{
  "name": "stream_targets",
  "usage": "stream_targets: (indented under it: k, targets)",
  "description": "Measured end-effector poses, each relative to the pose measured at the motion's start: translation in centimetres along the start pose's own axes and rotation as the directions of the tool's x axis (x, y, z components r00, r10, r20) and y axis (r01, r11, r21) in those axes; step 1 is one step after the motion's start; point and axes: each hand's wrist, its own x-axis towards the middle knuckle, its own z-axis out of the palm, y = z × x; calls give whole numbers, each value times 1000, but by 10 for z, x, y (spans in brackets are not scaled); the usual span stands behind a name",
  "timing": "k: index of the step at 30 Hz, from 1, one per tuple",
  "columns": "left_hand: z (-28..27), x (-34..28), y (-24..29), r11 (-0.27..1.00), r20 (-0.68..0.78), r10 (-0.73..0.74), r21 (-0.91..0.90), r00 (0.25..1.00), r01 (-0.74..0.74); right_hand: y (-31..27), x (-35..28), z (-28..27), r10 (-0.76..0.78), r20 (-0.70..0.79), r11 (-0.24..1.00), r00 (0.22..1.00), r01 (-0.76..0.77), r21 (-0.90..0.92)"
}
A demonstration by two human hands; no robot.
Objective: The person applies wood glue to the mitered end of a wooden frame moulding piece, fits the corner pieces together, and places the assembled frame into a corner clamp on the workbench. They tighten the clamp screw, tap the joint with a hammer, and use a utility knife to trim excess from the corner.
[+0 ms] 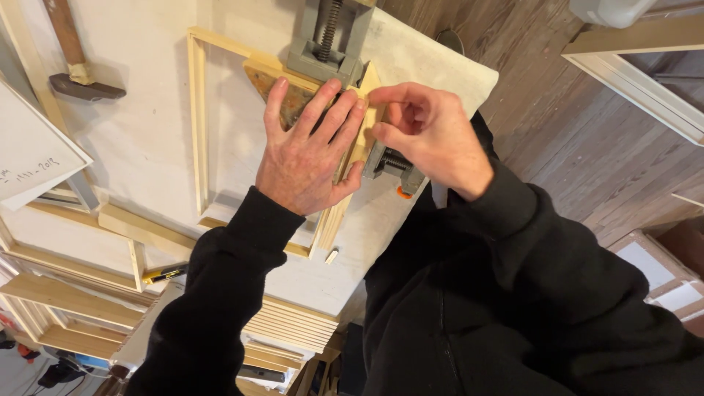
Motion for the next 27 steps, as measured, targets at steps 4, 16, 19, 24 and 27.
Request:
stream_targets:
  k: [4, 16, 19, 24, 27]
  targets:
    - [1, -1, -1, 999, 21, -4, 44, 1000, 4, -4, -17, -23, -53, 22, 992, 998, 50, 117]
    - [-1, -2, -4, 996, 59, 37, 81, 998, -42, 37, -89, -68, 47, -215, 958, 975, -105, -266]
    - [0, 2, -5, 994, 56, 51, 95, 997, -57, 12, -100, -69, -282, -117, 815, 952, 174, -552]
    - [-4, 0, -5, 991, 61, 51, 120, 997, -58, 28, -127, -71, -248, 25, 587, 968, 171, -791]
    - [-7, 2, -3, 989, 77, 49, 134, 996, -59, 55, -135, -75, -340, 37, 569, 940, 237, -788]
